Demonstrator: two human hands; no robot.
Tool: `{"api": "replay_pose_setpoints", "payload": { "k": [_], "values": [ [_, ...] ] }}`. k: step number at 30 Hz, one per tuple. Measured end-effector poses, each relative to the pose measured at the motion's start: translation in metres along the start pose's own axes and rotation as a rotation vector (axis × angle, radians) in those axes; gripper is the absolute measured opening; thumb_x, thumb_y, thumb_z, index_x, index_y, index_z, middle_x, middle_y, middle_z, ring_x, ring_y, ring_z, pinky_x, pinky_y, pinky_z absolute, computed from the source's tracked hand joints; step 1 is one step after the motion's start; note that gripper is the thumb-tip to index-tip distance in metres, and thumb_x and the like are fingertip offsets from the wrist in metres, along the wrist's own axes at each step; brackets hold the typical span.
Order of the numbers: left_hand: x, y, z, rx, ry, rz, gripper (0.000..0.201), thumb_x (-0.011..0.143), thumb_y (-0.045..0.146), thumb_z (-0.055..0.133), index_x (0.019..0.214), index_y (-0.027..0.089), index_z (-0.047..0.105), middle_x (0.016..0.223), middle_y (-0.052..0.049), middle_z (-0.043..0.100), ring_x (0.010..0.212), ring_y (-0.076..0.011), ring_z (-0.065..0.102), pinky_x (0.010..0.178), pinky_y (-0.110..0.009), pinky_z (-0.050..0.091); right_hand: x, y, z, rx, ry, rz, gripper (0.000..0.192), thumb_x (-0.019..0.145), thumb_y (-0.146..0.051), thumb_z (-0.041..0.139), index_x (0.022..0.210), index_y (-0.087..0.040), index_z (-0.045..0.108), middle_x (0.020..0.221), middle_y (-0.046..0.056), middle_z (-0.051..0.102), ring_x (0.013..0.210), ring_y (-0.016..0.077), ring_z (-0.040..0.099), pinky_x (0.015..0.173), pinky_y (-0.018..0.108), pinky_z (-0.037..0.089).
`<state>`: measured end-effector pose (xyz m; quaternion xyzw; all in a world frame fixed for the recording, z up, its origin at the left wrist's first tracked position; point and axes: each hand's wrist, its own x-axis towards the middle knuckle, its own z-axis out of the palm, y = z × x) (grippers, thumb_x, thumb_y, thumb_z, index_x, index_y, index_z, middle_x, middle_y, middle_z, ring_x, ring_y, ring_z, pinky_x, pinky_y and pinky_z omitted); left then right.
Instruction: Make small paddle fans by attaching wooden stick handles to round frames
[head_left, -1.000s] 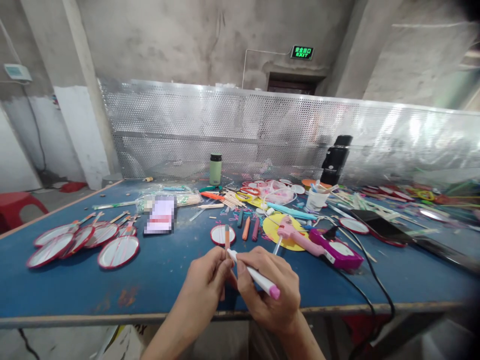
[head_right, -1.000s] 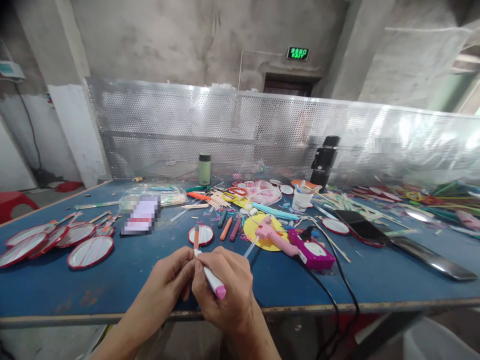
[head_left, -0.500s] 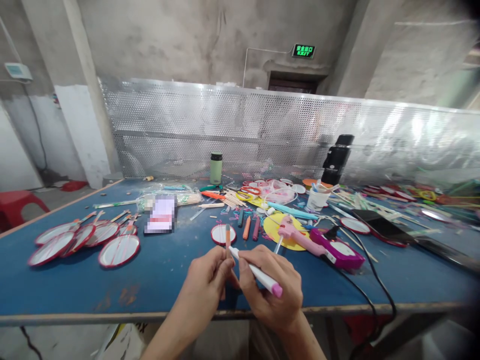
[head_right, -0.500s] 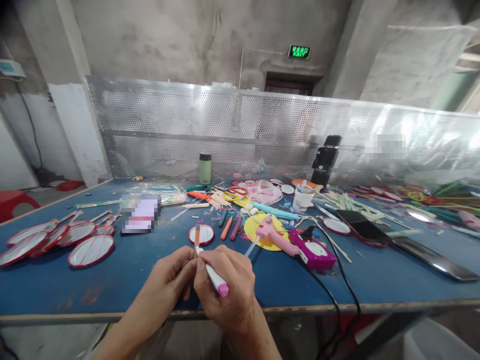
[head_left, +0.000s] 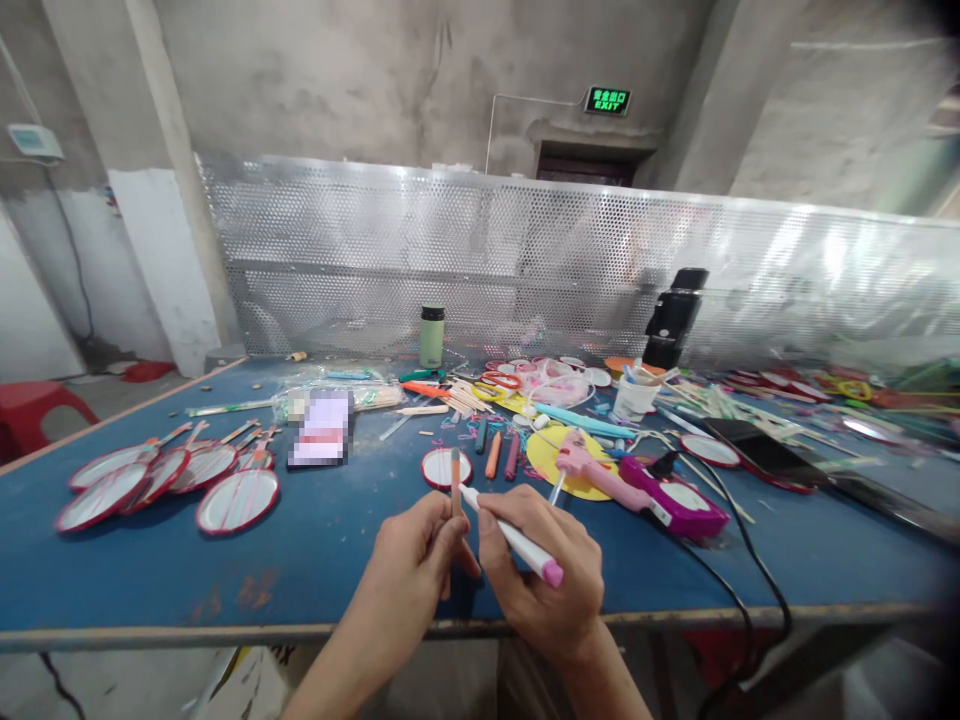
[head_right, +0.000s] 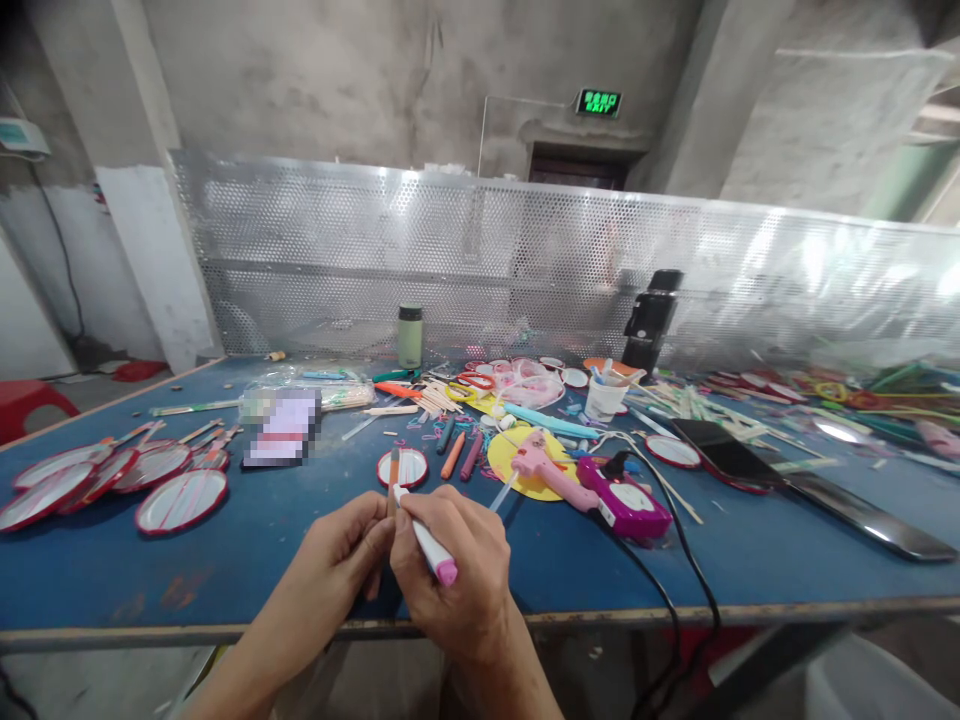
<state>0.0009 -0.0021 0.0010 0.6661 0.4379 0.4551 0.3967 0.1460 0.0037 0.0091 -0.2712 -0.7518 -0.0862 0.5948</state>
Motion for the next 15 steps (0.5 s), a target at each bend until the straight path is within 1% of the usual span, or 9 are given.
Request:
{"api": "replay_pose_setpoints", "payload": {
  "k": [2, 7, 12, 15],
  "values": [
    [-0.0004, -0.0002, -0.0003, 0.004, 0.004, 0.008, 0.036, 0.097, 0.043, 0.044, 0.07, 0.019, 0.052, 0.055, 0.005, 0.051, 0.05, -0.011, 0.044, 0.052, -0.022, 0.032, 0.0006, -0.0003, 0.0003, 0.006, -0.014, 0.002, 0.011, 0.086, -0.008, 0.057, 0.089, -0.016, 0.065, 0.068, 0.002, 0.065, 0.056, 0.0119, 0.058, 0.055, 0.024, 0.046],
    [-0.0012, 0.0003, -0.0003, 0.006, 0.007, 0.003, 0.035, 0.097, 0.041, 0.044, 0.07, 0.02, 0.051, 0.054, 0.006, 0.051, 0.05, -0.0111, 0.044, 0.052, -0.022, 0.032, -0.0003, 0.0004, -0.0004, -0.004, 0.023, -0.005, 0.012, 0.085, -0.007, 0.059, 0.09, -0.016, 0.065, 0.069, 0.002, 0.066, 0.058, 0.0118, 0.059, 0.057, 0.024, 0.046],
    [-0.0008, 0.0004, -0.0003, 0.014, 0.009, -0.005, 0.034, 0.097, 0.041, 0.045, 0.071, 0.02, 0.051, 0.055, 0.006, 0.051, 0.05, -0.0111, 0.044, 0.051, -0.022, 0.032, -0.0006, 0.0012, 0.0001, -0.009, 0.003, 0.001, 0.011, 0.086, -0.007, 0.058, 0.088, -0.016, 0.065, 0.067, 0.002, 0.065, 0.056, 0.0116, 0.057, 0.056, 0.024, 0.046],
    [-0.0006, -0.0002, -0.0004, 0.015, 0.006, 0.001, 0.035, 0.097, 0.042, 0.044, 0.071, 0.02, 0.052, 0.055, 0.006, 0.05, 0.05, -0.0112, 0.044, 0.052, -0.022, 0.032, 0.0001, 0.0005, 0.0005, -0.014, 0.02, 0.002, 0.012, 0.085, -0.007, 0.058, 0.088, -0.016, 0.065, 0.067, 0.002, 0.065, 0.056, 0.0119, 0.058, 0.056, 0.024, 0.045]
  ]
}}
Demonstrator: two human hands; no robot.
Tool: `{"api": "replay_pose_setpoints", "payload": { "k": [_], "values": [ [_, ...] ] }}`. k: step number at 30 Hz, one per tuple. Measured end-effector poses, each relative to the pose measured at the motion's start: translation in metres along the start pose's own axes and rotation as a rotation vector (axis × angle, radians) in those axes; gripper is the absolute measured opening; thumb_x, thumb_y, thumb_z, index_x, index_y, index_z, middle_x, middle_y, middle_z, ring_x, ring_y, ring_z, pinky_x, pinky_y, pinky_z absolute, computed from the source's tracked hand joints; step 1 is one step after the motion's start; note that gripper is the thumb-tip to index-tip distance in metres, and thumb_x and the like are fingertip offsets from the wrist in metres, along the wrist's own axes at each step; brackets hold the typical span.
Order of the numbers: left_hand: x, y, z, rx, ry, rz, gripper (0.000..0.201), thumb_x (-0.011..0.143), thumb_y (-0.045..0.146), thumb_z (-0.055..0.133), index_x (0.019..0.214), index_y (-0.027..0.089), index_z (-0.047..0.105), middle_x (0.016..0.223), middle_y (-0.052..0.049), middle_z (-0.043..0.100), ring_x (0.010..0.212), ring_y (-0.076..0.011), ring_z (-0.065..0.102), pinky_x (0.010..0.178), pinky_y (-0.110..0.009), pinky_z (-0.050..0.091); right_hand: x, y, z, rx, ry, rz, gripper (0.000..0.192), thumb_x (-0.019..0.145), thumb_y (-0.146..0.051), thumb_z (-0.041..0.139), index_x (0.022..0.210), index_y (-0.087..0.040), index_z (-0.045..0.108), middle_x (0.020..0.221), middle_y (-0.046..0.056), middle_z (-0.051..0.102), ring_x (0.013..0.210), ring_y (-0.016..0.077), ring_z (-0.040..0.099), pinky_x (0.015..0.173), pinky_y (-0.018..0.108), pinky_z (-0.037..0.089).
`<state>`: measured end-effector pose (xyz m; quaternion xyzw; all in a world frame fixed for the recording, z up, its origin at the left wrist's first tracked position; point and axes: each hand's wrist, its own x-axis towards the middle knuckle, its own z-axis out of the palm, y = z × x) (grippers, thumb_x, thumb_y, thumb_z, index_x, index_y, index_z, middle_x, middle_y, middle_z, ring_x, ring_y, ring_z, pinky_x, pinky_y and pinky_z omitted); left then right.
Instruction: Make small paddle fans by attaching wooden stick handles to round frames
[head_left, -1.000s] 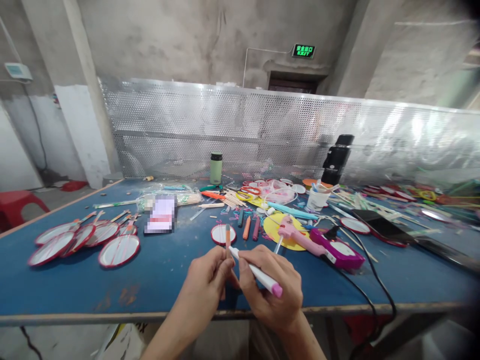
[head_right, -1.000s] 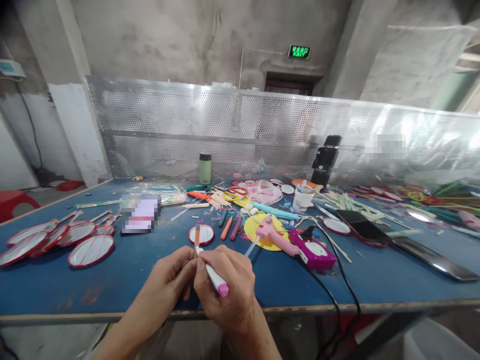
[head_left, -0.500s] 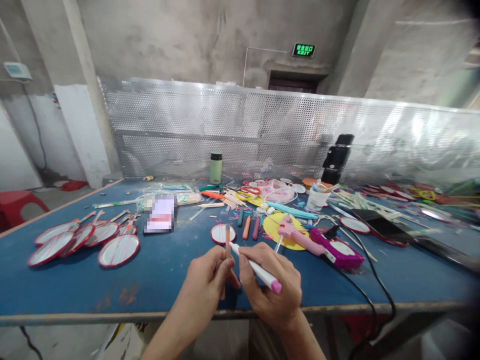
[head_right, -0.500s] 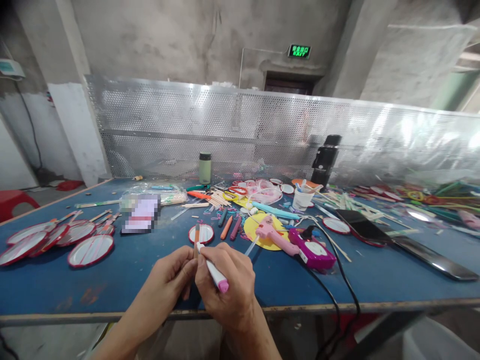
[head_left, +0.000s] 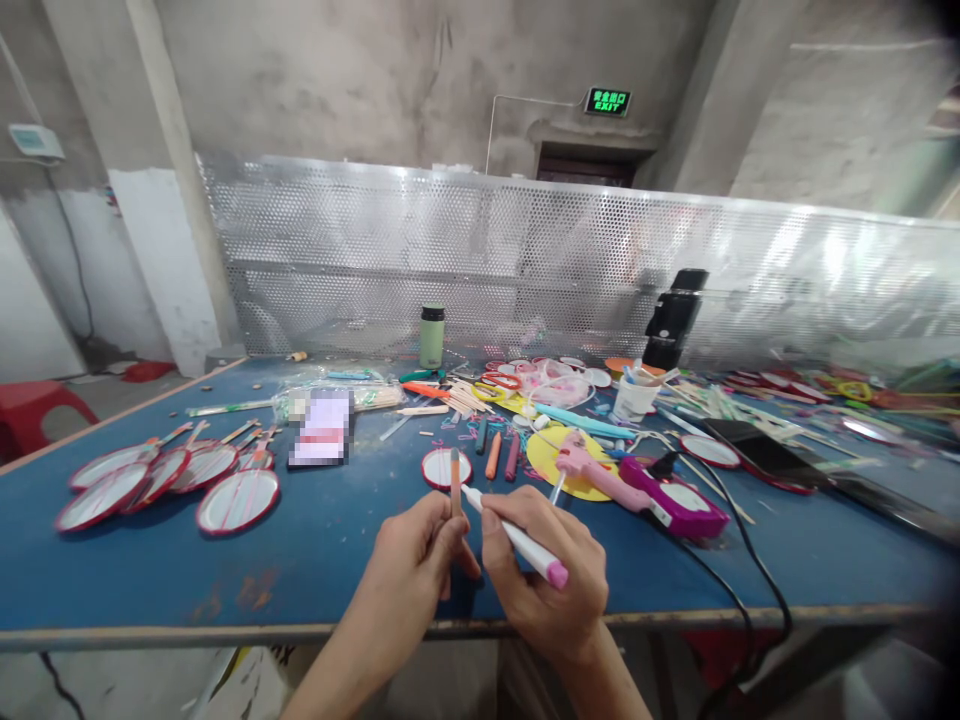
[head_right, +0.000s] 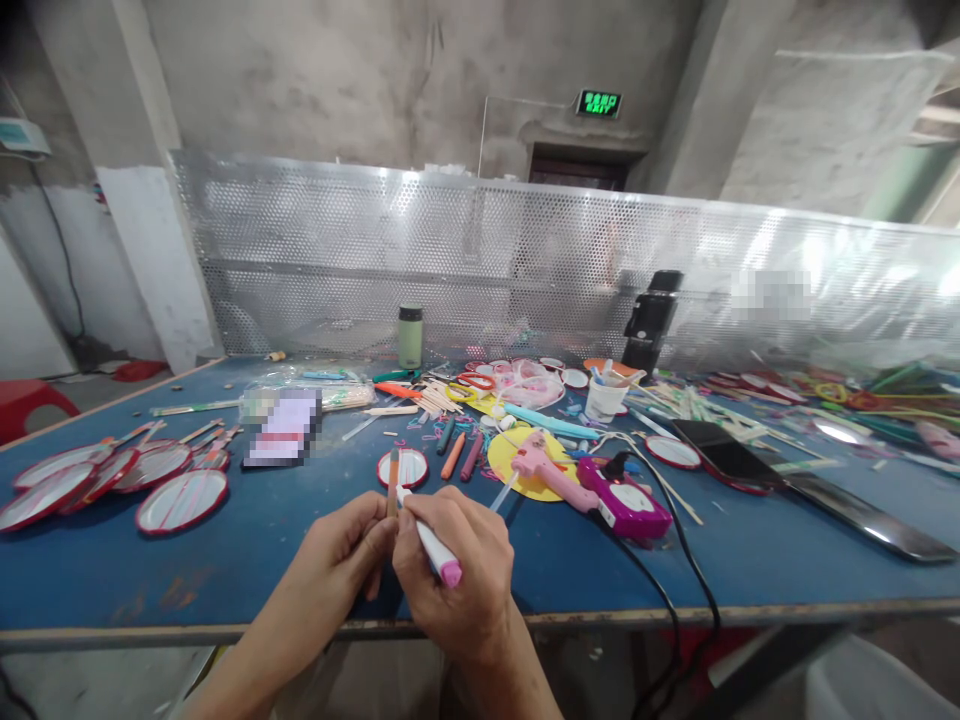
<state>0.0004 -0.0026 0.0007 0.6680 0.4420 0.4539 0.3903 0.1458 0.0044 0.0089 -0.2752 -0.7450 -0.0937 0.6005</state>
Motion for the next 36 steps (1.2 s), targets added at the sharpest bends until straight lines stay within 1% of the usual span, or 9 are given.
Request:
{"api": "replay_pose_setpoints", "payload": {
  "k": [3, 7, 13, 18, 24, 29, 34, 36],
  "values": [
    [0.0, -0.0012, 0.0003, -0.006, -0.003, 0.004, 0.036, 0.097, 0.043, 0.044, 0.071, 0.019, 0.052, 0.055, 0.006, 0.05, 0.05, -0.0113, 0.044, 0.052, -0.022, 0.032, 0.0008, -0.0006, 0.0003, 0.017, -0.002, -0.007, 0.013, 0.086, -0.007, 0.058, 0.09, -0.017, 0.065, 0.068, 0.002, 0.066, 0.057, 0.0124, 0.059, 0.057, 0.025, 0.046],
    [-0.0004, -0.0023, 0.0006, -0.004, -0.002, 0.011, 0.036, 0.098, 0.044, 0.043, 0.073, 0.019, 0.053, 0.056, 0.006, 0.049, 0.051, -0.0115, 0.044, 0.052, -0.022, 0.033, 0.0012, -0.0001, 0.0005, 0.046, -0.058, 0.005, 0.012, 0.087, -0.008, 0.057, 0.091, -0.017, 0.065, 0.069, 0.002, 0.066, 0.057, 0.0124, 0.058, 0.056, 0.025, 0.046],
    [-0.0011, 0.001, 0.0, -0.006, -0.003, 0.001, 0.036, 0.097, 0.042, 0.044, 0.07, 0.02, 0.05, 0.055, 0.006, 0.049, 0.05, -0.0111, 0.044, 0.052, -0.022, 0.032, -0.0002, 0.0001, -0.0001, 0.017, 0.004, -0.02, 0.013, 0.085, -0.007, 0.059, 0.093, -0.016, 0.064, 0.07, 0.002, 0.067, 0.059, 0.0124, 0.06, 0.057, 0.025, 0.047],
    [-0.0005, 0.0006, 0.0002, -0.005, 0.01, 0.014, 0.035, 0.097, 0.042, 0.044, 0.072, 0.019, 0.052, 0.055, 0.005, 0.05, 0.051, -0.0116, 0.045, 0.053, -0.022, 0.033, 0.0006, -0.0015, 0.0, 0.056, -0.067, -0.008, 0.011, 0.087, -0.008, 0.058, 0.09, -0.016, 0.064, 0.07, 0.002, 0.067, 0.059, 0.0123, 0.06, 0.058, 0.025, 0.047],
    [-0.0003, -0.0006, -0.0005, -0.007, 0.001, 0.009, 0.035, 0.098, 0.041, 0.044, 0.071, 0.019, 0.052, 0.055, 0.005, 0.05, 0.051, -0.0112, 0.044, 0.053, -0.022, 0.032, 0.0014, -0.0014, -0.0001, 0.028, -0.005, -0.014, 0.014, 0.085, -0.007, 0.058, 0.092, -0.017, 0.065, 0.07, 0.002, 0.067, 0.058, 0.0128, 0.06, 0.056, 0.025, 0.047],
    [-0.0009, -0.0025, 0.0001, 0.012, 0.006, 0.014, 0.036, 0.098, 0.042, 0.043, 0.073, 0.019, 0.053, 0.055, 0.005, 0.05, 0.052, -0.0114, 0.044, 0.054, -0.022, 0.033, 0.001, -0.0009, 0.001, 0.037, -0.053, -0.002, 0.012, 0.086, -0.008, 0.057, 0.091, -0.016, 0.065, 0.07, 0.003, 0.067, 0.058, 0.0124, 0.059, 0.058, 0.025, 0.047],
    [-0.0007, -0.0005, 0.0002, -0.007, -0.003, 0.004, 0.036, 0.098, 0.042, 0.044, 0.07, 0.019, 0.051, 0.055, 0.006, 0.05, 0.051, -0.0111, 0.044, 0.052, -0.022, 0.033, 0.0019, -0.0016, -0.0001, 0.024, 0.004, -0.01, 0.013, 0.085, -0.006, 0.058, 0.09, -0.016, 0.065, 0.069, 0.003, 0.067, 0.058, 0.0122, 0.059, 0.057, 0.024, 0.047],
    [-0.0004, -0.0005, 0.0003, -0.016, -0.005, 0.005, 0.035, 0.097, 0.041, 0.044, 0.071, 0.019, 0.051, 0.055, 0.006, 0.049, 0.05, -0.011, 0.044, 0.052, -0.022, 0.033, 0.002, -0.0013, -0.0004, 0.027, -0.002, -0.013, 0.013, 0.085, -0.006, 0.058, 0.091, -0.016, 0.065, 0.07, 0.003, 0.067, 0.058, 0.0121, 0.059, 0.057, 0.024, 0.047]
  ]
}}
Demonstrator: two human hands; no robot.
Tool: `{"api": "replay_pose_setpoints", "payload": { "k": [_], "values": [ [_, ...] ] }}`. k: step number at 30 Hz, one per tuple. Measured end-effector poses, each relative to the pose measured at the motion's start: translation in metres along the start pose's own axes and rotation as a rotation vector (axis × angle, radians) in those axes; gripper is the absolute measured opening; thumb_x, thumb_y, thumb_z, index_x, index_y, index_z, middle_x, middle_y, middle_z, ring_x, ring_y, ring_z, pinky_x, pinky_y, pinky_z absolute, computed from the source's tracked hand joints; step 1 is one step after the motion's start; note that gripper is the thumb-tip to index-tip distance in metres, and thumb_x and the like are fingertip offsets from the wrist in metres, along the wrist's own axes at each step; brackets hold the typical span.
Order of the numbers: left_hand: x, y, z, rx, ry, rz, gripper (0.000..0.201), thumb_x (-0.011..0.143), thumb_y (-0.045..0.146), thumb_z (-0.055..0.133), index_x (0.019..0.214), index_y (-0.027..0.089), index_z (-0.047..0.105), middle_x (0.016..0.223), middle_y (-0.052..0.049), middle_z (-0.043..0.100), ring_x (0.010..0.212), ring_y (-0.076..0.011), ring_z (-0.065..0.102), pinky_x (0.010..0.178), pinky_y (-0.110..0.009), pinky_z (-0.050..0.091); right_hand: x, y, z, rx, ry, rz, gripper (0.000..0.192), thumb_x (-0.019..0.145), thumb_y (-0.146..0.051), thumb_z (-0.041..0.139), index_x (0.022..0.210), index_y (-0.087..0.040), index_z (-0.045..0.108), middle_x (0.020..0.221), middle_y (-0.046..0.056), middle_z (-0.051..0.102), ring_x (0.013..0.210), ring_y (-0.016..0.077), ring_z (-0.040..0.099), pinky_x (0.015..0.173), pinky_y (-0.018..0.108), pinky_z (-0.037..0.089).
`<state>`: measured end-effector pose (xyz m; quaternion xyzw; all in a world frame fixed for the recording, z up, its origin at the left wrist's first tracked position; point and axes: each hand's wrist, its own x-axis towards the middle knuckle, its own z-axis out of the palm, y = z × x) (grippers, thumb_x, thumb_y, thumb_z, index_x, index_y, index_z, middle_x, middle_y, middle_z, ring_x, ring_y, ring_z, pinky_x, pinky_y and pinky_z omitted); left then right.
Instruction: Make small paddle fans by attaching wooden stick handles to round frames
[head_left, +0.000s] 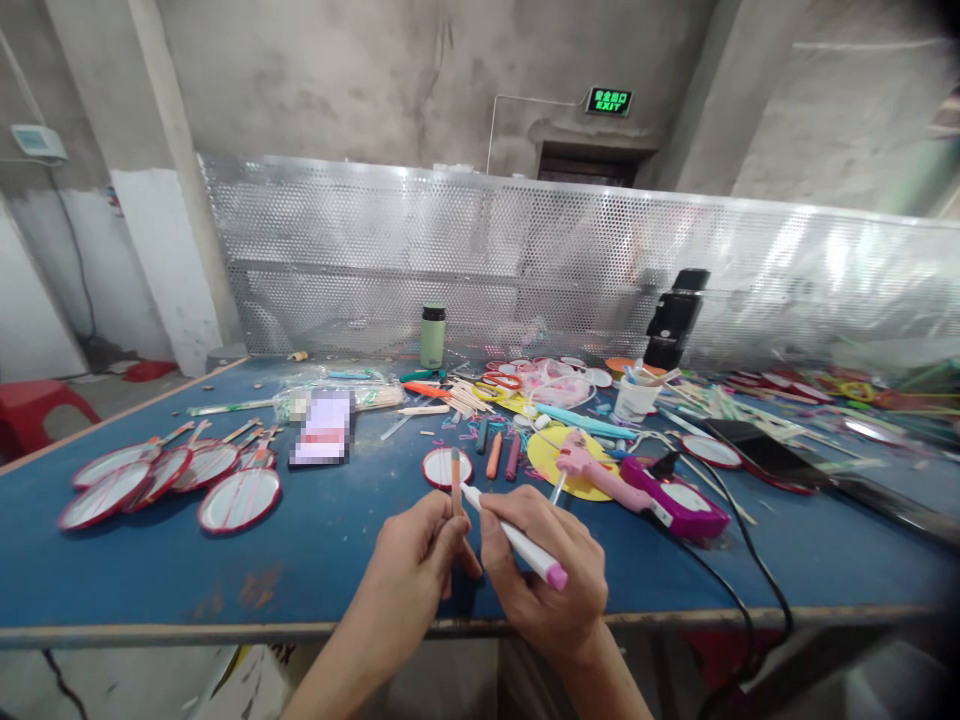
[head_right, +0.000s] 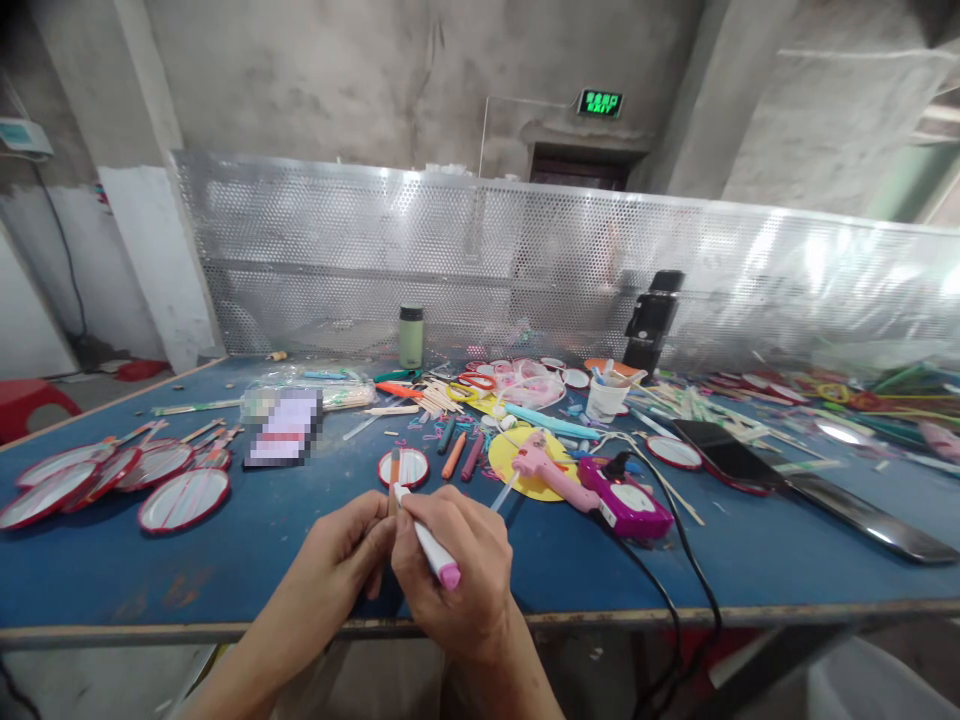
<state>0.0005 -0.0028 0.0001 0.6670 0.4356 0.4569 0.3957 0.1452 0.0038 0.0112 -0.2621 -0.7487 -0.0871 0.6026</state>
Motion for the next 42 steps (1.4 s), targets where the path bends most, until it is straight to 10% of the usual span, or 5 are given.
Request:
{"api": "replay_pose_setpoints", "payload": {
  "k": [42],
  "values": [
    [-0.0003, 0.0006, 0.0, -0.005, 0.009, 0.01, 0.035, 0.097, 0.042, 0.045, 0.07, 0.019, 0.052, 0.055, 0.005, 0.052, 0.05, -0.0113, 0.045, 0.052, -0.022, 0.032, -0.0001, 0.0005, 0.0002, 0.023, -0.011, 0.002, 0.014, 0.085, -0.006, 0.059, 0.093, -0.016, 0.065, 0.071, 0.003, 0.067, 0.059, 0.0126, 0.06, 0.058, 0.025, 0.047]
  ]
}}
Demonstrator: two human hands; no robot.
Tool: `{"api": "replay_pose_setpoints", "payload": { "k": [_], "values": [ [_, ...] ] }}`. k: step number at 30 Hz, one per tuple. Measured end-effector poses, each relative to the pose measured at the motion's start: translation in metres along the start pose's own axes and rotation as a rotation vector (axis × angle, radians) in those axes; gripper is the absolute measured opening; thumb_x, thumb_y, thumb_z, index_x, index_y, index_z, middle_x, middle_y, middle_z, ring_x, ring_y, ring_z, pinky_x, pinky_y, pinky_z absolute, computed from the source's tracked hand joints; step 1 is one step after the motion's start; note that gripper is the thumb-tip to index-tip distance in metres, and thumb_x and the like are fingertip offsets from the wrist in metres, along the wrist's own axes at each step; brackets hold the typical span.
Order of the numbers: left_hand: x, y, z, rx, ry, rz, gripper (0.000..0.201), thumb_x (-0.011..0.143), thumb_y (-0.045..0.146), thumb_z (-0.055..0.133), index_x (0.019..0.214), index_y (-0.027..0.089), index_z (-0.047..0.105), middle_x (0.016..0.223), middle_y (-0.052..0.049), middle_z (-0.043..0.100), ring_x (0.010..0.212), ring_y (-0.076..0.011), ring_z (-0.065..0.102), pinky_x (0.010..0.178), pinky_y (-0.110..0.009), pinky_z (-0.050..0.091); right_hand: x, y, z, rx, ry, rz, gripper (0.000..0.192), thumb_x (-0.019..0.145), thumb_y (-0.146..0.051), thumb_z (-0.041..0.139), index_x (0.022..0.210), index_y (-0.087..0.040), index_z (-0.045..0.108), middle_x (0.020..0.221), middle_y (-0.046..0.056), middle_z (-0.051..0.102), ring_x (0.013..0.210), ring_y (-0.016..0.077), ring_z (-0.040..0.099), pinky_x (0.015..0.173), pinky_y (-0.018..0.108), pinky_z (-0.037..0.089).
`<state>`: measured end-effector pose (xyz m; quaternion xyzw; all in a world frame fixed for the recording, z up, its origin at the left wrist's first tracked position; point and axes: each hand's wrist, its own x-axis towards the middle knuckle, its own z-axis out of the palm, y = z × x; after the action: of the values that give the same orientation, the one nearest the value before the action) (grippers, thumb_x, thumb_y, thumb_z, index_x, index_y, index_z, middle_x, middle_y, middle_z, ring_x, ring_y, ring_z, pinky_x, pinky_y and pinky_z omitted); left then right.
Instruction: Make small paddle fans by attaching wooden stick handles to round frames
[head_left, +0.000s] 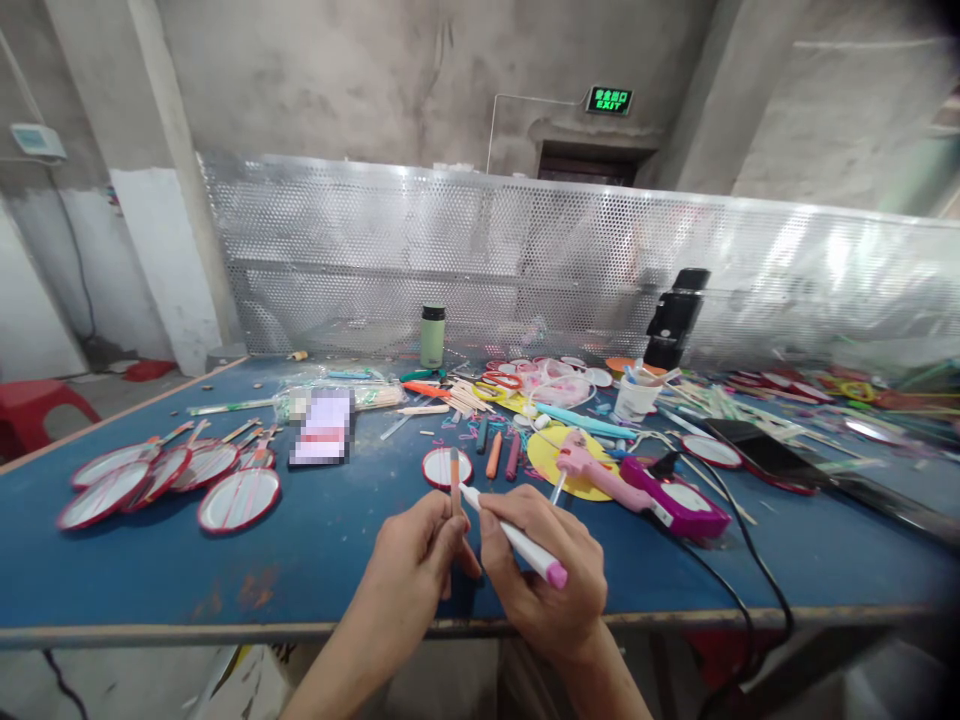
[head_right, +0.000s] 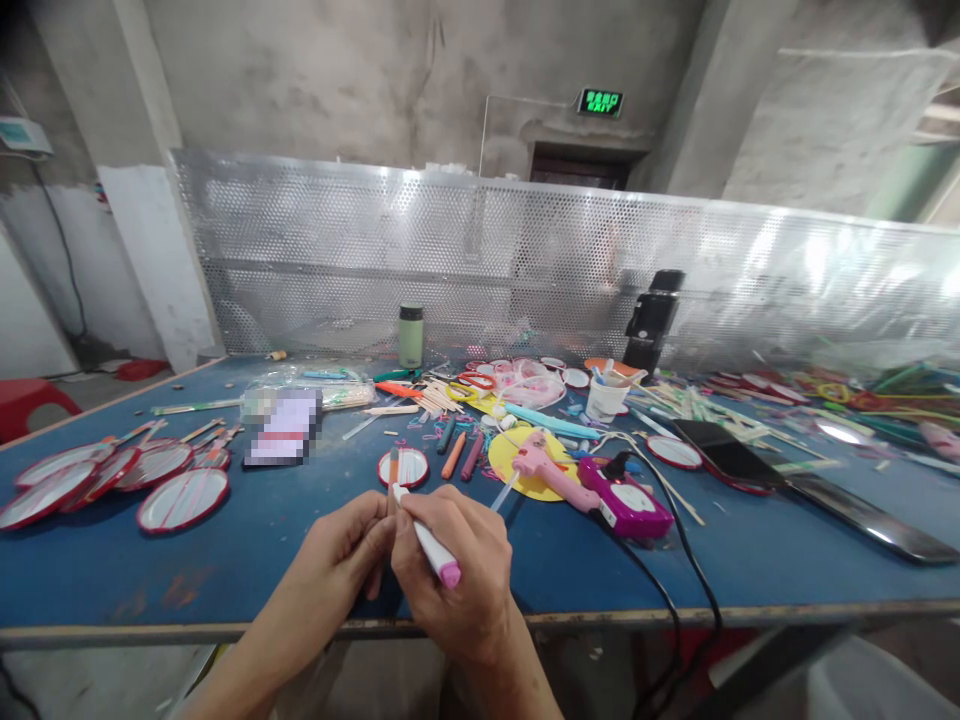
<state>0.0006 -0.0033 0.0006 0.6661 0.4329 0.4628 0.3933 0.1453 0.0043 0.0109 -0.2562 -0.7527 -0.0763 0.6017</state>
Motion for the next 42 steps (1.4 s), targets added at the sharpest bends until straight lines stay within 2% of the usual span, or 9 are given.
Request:
{"api": "replay_pose_setpoints", "payload": {
  "k": [4, 10, 15, 21, 27, 31, 36, 42],
  "values": [
    [0.0004, 0.0002, 0.0005, 0.022, 0.004, 0.0, 0.036, 0.098, 0.041, 0.043, 0.071, 0.019, 0.052, 0.055, 0.006, 0.05, 0.051, -0.0113, 0.044, 0.053, -0.022, 0.033, 0.0, 0.0004, 0.0005, 0.024, -0.072, 0.017, 0.013, 0.087, -0.008, 0.057, 0.093, -0.016, 0.066, 0.07, 0.002, 0.066, 0.059, 0.0128, 0.059, 0.057, 0.025, 0.047],
    [0.0001, 0.0005, -0.0003, 0.027, -0.011, -0.005, 0.036, 0.098, 0.041, 0.043, 0.071, 0.019, 0.051, 0.055, 0.006, 0.05, 0.05, -0.0112, 0.044, 0.053, -0.022, 0.033, -0.0022, 0.0001, 0.0001, -0.005, 0.021, 0.006, 0.015, 0.085, -0.005, 0.059, 0.093, -0.016, 0.065, 0.071, 0.002, 0.067, 0.059, 0.0115, 0.06, 0.058, 0.024, 0.046],
    [-0.0005, -0.0006, -0.0007, 0.03, 0.001, 0.004, 0.037, 0.098, 0.043, 0.043, 0.072, 0.019, 0.052, 0.056, 0.005, 0.049, 0.051, -0.0114, 0.044, 0.053, -0.022, 0.033, -0.0013, -0.0003, 0.0006, 0.024, -0.053, 0.014, 0.012, 0.087, -0.008, 0.058, 0.091, -0.016, 0.065, 0.068, 0.002, 0.065, 0.057, 0.0119, 0.058, 0.057, 0.024, 0.046],
    [0.0009, -0.0021, 0.0, 0.013, -0.007, -0.002, 0.036, 0.097, 0.042, 0.044, 0.071, 0.019, 0.053, 0.055, 0.005, 0.05, 0.05, -0.0108, 0.044, 0.052, -0.022, 0.032, -0.0004, -0.0005, 0.0003, 0.004, 0.016, -0.002, 0.014, 0.085, -0.005, 0.059, 0.092, -0.015, 0.065, 0.07, 0.003, 0.067, 0.059, 0.012, 0.06, 0.058, 0.024, 0.047],
    [0.001, -0.0051, 0.0004, 0.016, 0.004, 0.014, 0.036, 0.098, 0.042, 0.043, 0.072, 0.019, 0.053, 0.055, 0.005, 0.05, 0.051, -0.0112, 0.044, 0.052, -0.022, 0.033, -0.0003, 0.0005, 0.0007, 0.039, -0.069, 0.004, 0.012, 0.086, -0.007, 0.059, 0.092, -0.016, 0.065, 0.07, 0.002, 0.066, 0.059, 0.0123, 0.058, 0.057, 0.025, 0.046],
    [0.0013, -0.0034, -0.0001, 0.013, -0.003, 0.011, 0.036, 0.097, 0.042, 0.044, 0.071, 0.019, 0.053, 0.055, 0.005, 0.05, 0.05, -0.0109, 0.044, 0.052, -0.022, 0.033, -0.001, 0.0014, 0.0013, 0.04, -0.018, 0.009, 0.015, 0.085, -0.005, 0.059, 0.094, -0.015, 0.065, 0.072, 0.003, 0.067, 0.06, 0.0121, 0.058, 0.058, 0.025, 0.046],
    [0.0006, -0.0005, 0.0002, 0.014, 0.012, 0.008, 0.035, 0.097, 0.042, 0.045, 0.071, 0.019, 0.053, 0.055, 0.005, 0.051, 0.05, -0.0111, 0.045, 0.052, -0.021, 0.033, -0.0013, 0.0017, 0.0021, 0.031, -0.044, 0.017, 0.012, 0.086, -0.007, 0.058, 0.092, -0.015, 0.065, 0.07, 0.002, 0.066, 0.06, 0.0116, 0.058, 0.058, 0.024, 0.046],
    [0.0008, -0.0004, 0.0004, 0.019, 0.0, -0.007, 0.035, 0.097, 0.042, 0.044, 0.071, 0.019, 0.052, 0.054, 0.005, 0.052, 0.05, -0.0111, 0.045, 0.052, -0.022, 0.033, -0.0026, 0.0015, 0.0016, -0.011, 0.013, 0.016, 0.013, 0.085, -0.006, 0.06, 0.091, -0.016, 0.065, 0.07, 0.002, 0.065, 0.058, 0.0113, 0.057, 0.058, 0.024, 0.046]
  ]
}}
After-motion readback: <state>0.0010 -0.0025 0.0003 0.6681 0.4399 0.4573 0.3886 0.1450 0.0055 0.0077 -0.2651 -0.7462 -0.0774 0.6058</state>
